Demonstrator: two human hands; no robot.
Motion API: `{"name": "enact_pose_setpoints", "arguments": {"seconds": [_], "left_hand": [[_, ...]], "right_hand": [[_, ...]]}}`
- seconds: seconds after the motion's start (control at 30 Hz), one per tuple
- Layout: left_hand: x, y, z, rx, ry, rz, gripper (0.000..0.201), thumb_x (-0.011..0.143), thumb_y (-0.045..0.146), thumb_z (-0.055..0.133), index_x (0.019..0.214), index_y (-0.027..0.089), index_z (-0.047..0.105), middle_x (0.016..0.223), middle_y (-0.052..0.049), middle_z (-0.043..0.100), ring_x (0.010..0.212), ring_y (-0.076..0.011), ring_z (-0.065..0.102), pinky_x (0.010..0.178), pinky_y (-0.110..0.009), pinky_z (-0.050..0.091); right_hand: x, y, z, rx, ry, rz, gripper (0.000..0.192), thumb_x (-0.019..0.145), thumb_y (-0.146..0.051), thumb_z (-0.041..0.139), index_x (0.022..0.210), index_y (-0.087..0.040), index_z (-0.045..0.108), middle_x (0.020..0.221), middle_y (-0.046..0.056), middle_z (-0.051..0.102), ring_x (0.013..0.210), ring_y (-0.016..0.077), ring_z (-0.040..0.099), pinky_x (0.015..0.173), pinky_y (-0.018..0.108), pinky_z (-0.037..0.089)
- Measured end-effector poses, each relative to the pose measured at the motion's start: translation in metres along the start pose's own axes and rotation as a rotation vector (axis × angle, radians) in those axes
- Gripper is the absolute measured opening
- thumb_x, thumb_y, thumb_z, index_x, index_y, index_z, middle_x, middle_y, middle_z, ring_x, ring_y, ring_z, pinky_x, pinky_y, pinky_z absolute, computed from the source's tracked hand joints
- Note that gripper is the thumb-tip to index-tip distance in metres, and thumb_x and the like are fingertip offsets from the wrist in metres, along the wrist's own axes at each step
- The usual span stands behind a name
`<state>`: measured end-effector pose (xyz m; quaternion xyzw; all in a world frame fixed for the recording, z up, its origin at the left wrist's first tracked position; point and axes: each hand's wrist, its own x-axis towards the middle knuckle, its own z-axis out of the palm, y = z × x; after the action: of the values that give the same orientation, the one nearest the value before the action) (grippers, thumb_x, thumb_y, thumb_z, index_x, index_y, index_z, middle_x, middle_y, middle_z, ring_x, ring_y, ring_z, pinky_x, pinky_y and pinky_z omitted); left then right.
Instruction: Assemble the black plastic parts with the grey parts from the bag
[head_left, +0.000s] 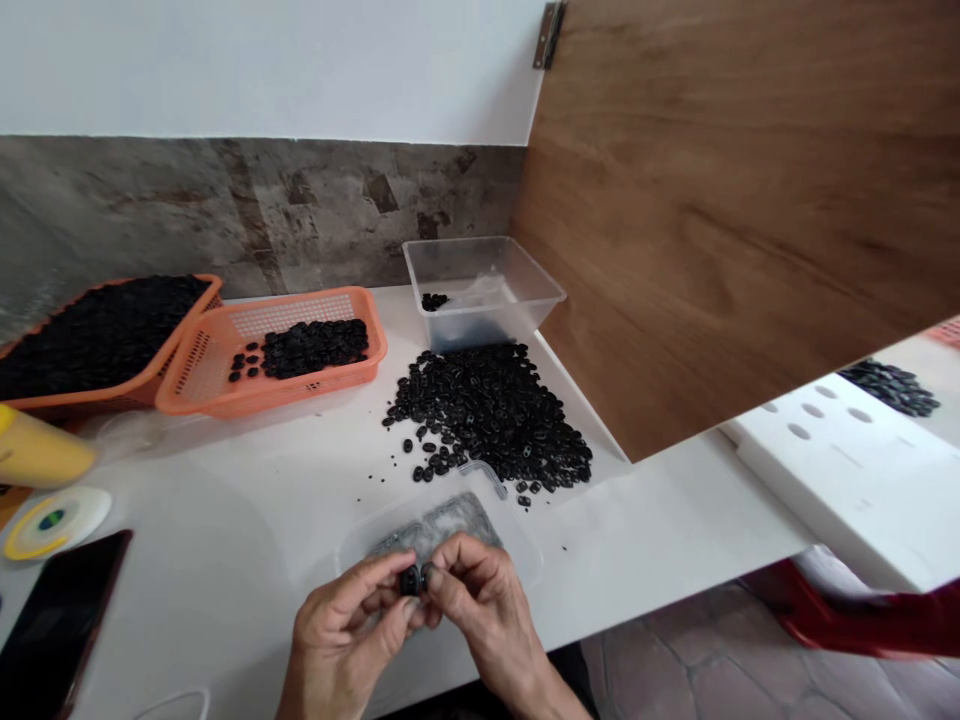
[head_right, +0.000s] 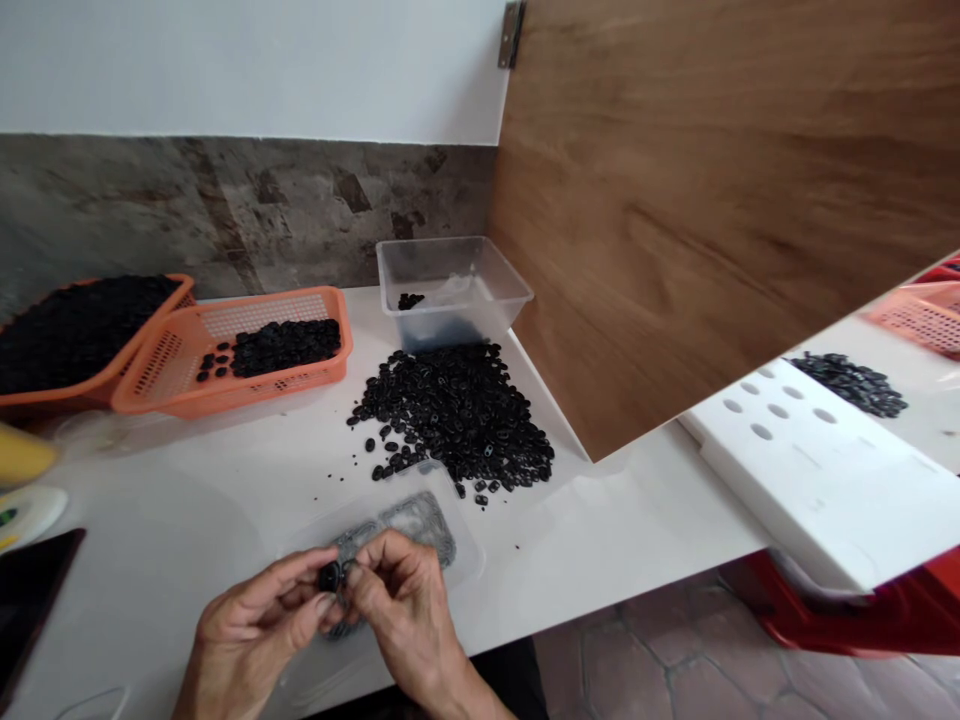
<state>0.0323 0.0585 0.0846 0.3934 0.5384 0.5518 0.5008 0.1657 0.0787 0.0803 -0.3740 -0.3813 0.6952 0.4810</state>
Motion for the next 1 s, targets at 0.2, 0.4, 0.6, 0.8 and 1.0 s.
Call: {"name": "enact_pose_setpoints", "arguments": {"seconds": [0.2,0.4,0.6,0.8,1.0], "left_hand": [[0.001,0.0,0.0,0.047,-0.01,0.096,0.025,0.067,0.017,0.074,0.087,0.03,0.078,0.063,0.004,0.07,0.049,-0.0074,0.064,0.052,-0.01,0.054],[0.001,-0.004,-0.002,0.081,-0.064,0.156,0.02,0.072,0.022,0.074,0.09,0.03,0.077,0.066,0.003,0.07,0.05,-0.0095,0.066,0.052,-0.014,0.056],[0.01,-0.009,-0.016,0.19,-0.263,0.341,0.039,0.078,0.009,0.066,0.107,0.035,0.071,0.073,0.005,0.071,0.055,-0.0086,0.068,0.055,-0.013,0.057],[0.018,-0.016,-0.022,0.272,-0.418,0.438,0.051,0.081,0.002,0.06,0.121,0.035,0.063,0.074,0.004,0.066,0.059,-0.0091,0.066,0.057,-0.016,0.056],[0.013,-0.018,-0.016,0.195,-0.372,0.391,0.048,0.084,0.007,0.058,0.121,0.037,0.064,0.073,0.002,0.069,0.06,-0.0106,0.065,0.057,-0.018,0.055]], "right_hand": [[-0.001,-0.002,0.001,-0.045,0.0,0.008,0.033,0.081,-0.041,0.068,0.068,-0.012,0.057,0.054,0.0,0.057,0.05,0.0076,0.053,0.053,0.019,0.042],[-0.002,-0.004,0.0,-0.01,-0.03,0.002,0.033,0.08,-0.041,0.069,0.07,-0.012,0.058,0.055,0.0,0.058,0.049,0.0071,0.052,0.053,0.018,0.043],[-0.001,-0.005,-0.003,-0.023,-0.077,-0.003,0.036,0.08,-0.042,0.07,0.067,-0.01,0.059,0.055,0.001,0.058,0.051,0.0064,0.052,0.052,0.017,0.042],[0.005,-0.004,-0.011,-0.047,-0.105,0.021,0.037,0.076,-0.043,0.074,0.067,-0.009,0.06,0.058,0.005,0.064,0.047,0.0058,0.052,0.047,0.016,0.039],[0.005,0.0,-0.014,-0.039,-0.093,0.032,0.035,0.079,-0.04,0.072,0.066,-0.01,0.058,0.055,0.003,0.062,0.048,0.0067,0.054,0.046,0.016,0.039]]}}
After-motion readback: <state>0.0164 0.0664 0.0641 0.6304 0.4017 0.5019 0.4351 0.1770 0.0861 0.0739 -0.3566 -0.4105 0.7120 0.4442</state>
